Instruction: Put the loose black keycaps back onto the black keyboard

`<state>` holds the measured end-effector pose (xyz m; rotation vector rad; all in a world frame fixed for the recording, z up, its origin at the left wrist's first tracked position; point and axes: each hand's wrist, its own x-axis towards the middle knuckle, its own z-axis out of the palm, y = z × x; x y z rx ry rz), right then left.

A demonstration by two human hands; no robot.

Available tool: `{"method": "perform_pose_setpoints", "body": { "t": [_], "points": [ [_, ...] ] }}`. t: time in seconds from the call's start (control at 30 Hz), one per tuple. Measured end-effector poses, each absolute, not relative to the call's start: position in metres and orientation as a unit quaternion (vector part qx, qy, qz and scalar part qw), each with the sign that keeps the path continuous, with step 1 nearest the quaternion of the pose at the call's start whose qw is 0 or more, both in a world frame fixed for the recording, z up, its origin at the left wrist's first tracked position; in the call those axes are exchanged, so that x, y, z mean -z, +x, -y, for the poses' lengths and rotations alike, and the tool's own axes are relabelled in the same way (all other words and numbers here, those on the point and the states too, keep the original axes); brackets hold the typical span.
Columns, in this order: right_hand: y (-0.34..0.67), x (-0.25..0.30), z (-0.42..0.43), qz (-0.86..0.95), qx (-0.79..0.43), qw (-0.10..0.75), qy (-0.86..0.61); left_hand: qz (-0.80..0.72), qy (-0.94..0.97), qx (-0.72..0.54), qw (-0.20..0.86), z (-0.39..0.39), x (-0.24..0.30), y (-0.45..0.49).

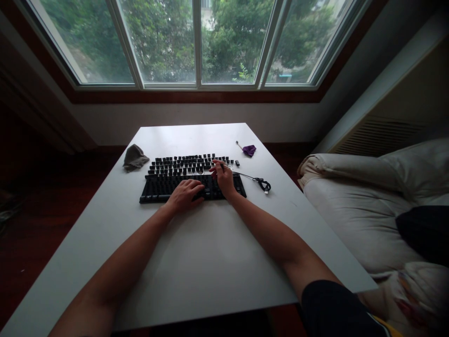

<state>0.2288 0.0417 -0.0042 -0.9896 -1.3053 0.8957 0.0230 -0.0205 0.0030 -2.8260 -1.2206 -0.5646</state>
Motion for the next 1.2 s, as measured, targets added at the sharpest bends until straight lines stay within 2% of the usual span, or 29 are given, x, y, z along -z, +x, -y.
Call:
{"method": "perform_pose_setpoints", "body": {
  "t": [0.43,0.73,0.9,1.0,1.2],
  "points": [
    [0.251,-0.004,-0.058,0.497,-0.307,0.657,-0.477,0.456,-0.874,0.162,0.037,0.017,-0.004,0.018],
    [0.255,0.002,-0.059,0.504,-0.273,0.655,-0.492,0.564,-0.754,0.333,0.059,0.014,-0.005,0.003],
    [0.252,0.003,-0.057,0.506,-0.288,0.656,-0.480,0.616,-0.692,0.373,0.058,0.012,-0.004,-0.005],
    [0.246,0.005,-0.053,0.528,-0.322,0.635,-0.463,0.633,-0.687,0.352,0.059,0.013,-0.004,-0.004],
    [0.223,0.008,-0.036,0.615,-0.390,0.553,-0.405,0.668,-0.710,0.212,0.070,0.015,-0.004,0.006]
  ]
}}
